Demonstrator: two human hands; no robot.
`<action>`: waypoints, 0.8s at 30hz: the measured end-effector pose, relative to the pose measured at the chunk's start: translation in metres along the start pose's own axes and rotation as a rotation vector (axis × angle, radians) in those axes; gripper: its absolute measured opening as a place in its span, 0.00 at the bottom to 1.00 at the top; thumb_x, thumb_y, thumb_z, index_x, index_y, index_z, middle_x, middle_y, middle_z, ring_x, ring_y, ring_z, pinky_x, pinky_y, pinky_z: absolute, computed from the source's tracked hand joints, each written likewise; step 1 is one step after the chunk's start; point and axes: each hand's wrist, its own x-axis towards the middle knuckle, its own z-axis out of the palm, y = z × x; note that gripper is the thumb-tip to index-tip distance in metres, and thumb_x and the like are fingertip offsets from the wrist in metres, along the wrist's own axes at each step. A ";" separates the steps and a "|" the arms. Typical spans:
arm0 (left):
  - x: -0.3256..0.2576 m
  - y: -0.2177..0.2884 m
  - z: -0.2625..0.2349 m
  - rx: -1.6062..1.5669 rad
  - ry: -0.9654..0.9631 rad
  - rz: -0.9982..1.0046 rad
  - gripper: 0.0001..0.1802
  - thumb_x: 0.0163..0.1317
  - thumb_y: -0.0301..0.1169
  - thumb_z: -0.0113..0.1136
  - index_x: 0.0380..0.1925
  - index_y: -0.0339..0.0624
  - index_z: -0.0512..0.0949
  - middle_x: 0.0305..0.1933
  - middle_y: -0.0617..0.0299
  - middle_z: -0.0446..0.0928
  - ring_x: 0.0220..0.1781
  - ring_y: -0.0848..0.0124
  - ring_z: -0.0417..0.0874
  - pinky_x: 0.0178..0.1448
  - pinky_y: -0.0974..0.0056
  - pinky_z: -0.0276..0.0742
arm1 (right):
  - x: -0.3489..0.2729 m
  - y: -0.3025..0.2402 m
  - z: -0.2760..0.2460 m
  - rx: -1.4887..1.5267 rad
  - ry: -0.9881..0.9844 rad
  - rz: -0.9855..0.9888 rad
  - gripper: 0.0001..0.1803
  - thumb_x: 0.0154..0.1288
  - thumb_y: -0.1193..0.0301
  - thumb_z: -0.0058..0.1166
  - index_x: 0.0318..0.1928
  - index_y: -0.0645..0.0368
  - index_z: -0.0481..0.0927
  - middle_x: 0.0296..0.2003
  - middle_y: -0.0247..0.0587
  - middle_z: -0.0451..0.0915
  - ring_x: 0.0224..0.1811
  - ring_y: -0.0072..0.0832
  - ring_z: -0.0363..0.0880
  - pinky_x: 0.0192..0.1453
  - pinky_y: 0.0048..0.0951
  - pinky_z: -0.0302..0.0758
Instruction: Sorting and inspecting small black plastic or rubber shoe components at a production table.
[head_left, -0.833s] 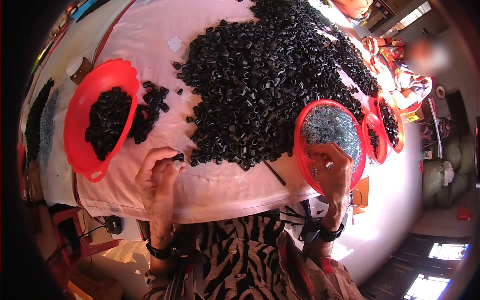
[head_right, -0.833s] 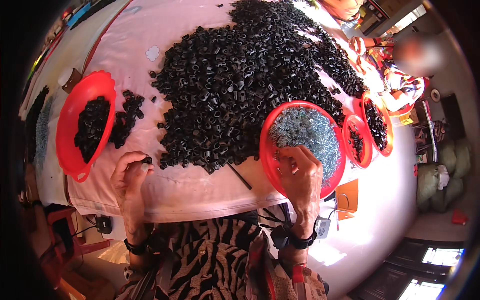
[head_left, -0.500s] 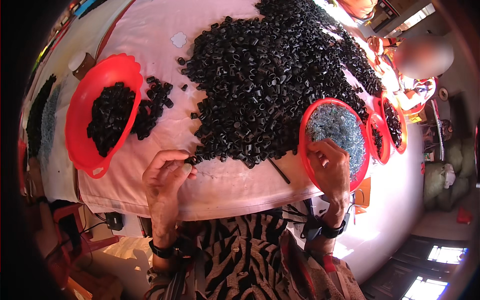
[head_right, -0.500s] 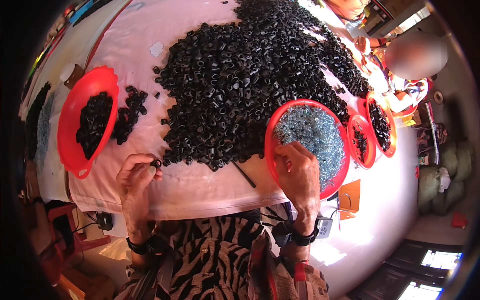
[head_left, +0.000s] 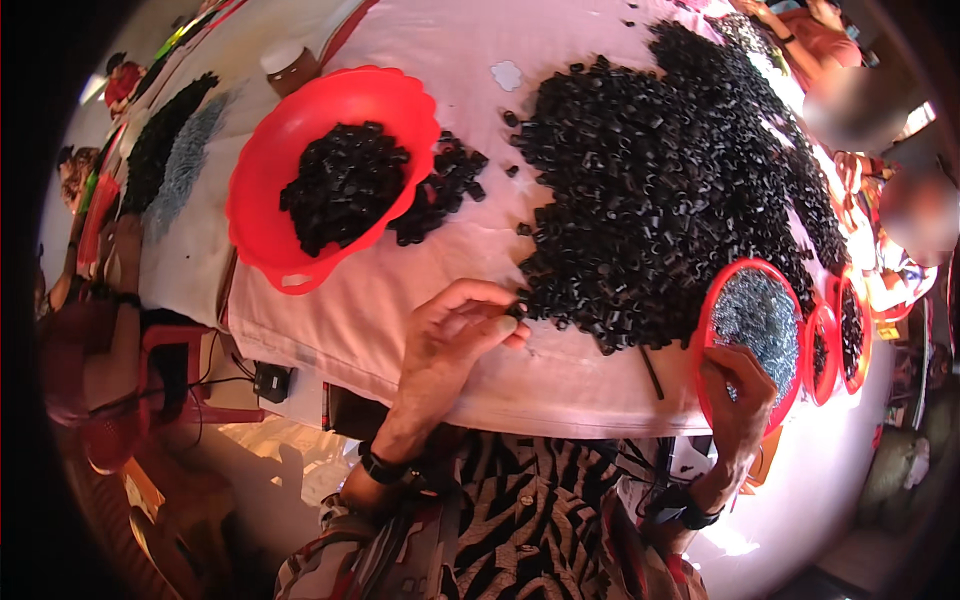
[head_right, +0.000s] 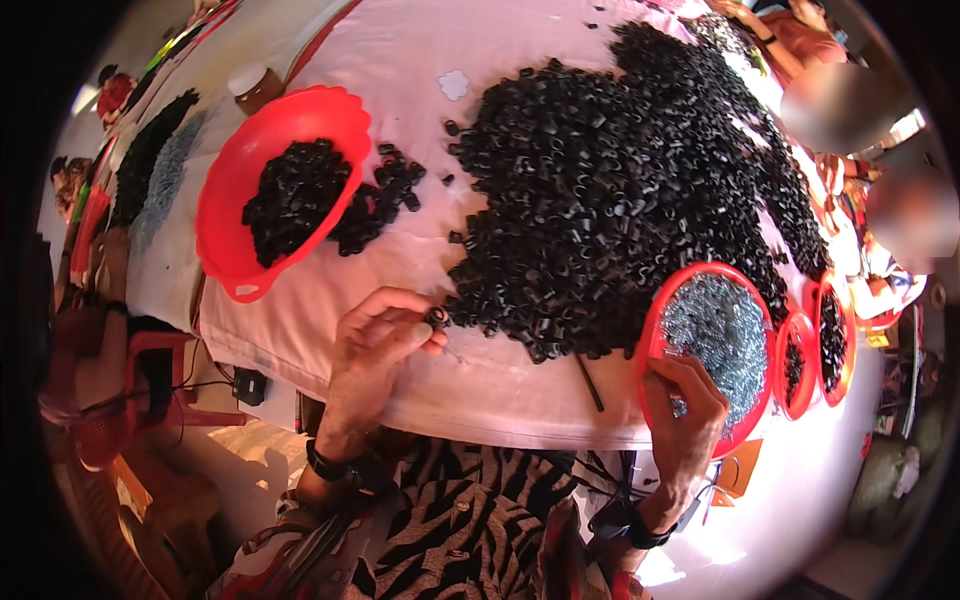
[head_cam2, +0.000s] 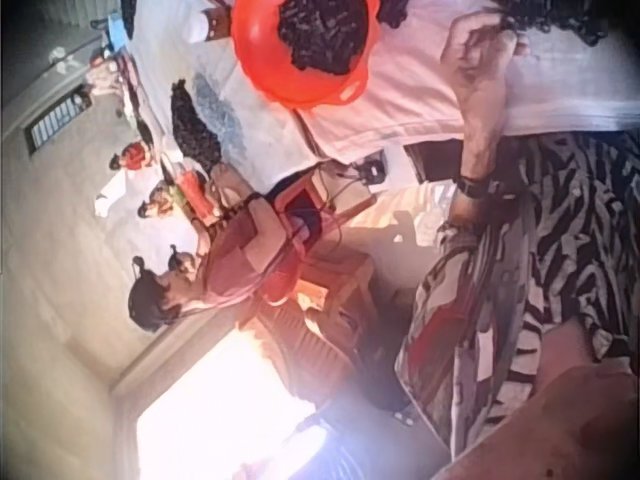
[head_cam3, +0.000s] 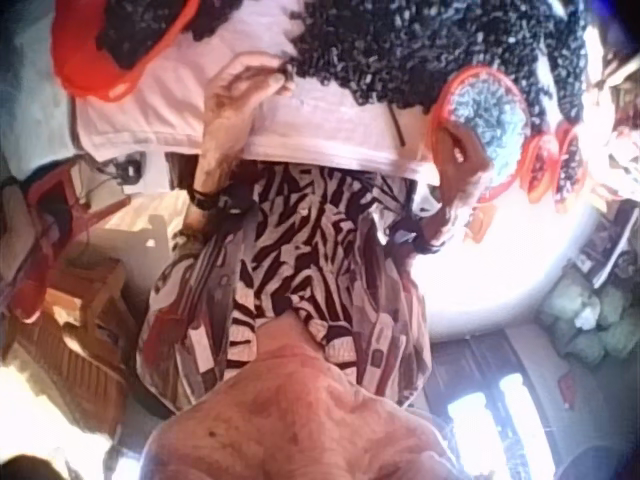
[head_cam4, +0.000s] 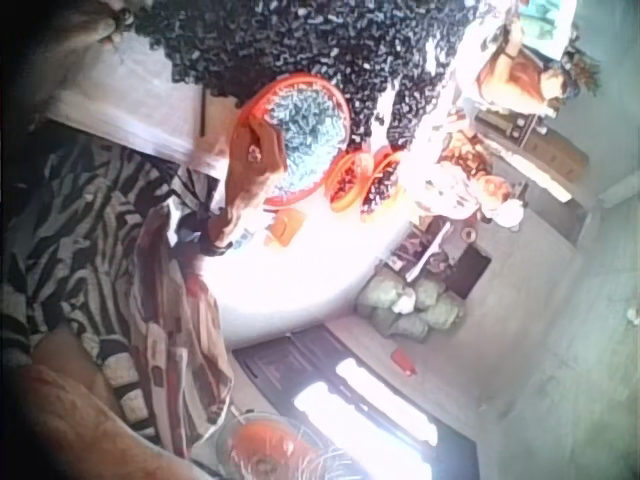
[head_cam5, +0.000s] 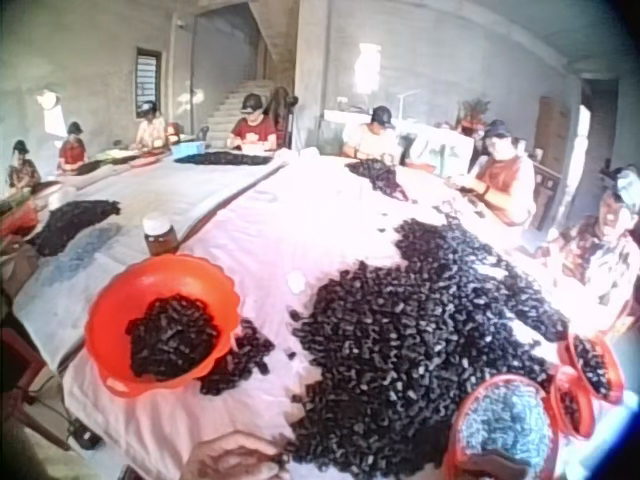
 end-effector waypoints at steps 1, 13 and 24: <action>0.000 -0.001 0.000 -0.024 -0.026 -0.001 0.10 0.65 0.18 0.59 0.46 0.34 0.79 0.42 0.56 0.82 0.42 0.69 0.85 0.50 0.65 0.82 | -0.001 -0.002 0.002 -0.028 0.034 -0.013 0.09 0.56 0.86 0.60 0.39 0.69 0.84 0.35 0.42 0.84 0.34 0.27 0.84 0.41 0.26 0.79; -0.001 -0.006 0.003 -0.052 -0.124 -0.081 0.10 0.63 0.17 0.63 0.44 0.32 0.80 0.40 0.56 0.83 0.42 0.72 0.85 0.49 0.67 0.82 | 0.000 -0.072 0.096 1.020 -0.146 0.145 0.10 0.62 0.90 0.57 0.42 0.66 0.81 0.43 0.45 0.83 0.43 0.27 0.84 0.49 0.27 0.81; -0.004 -0.006 0.001 -0.122 -0.130 -0.078 0.09 0.62 0.18 0.63 0.42 0.31 0.79 0.41 0.53 0.82 0.40 0.67 0.86 0.47 0.64 0.83 | -0.001 -0.080 0.120 0.943 -0.153 0.026 0.08 0.64 0.89 0.57 0.41 0.66 0.79 0.45 0.46 0.82 0.44 0.25 0.82 0.50 0.26 0.81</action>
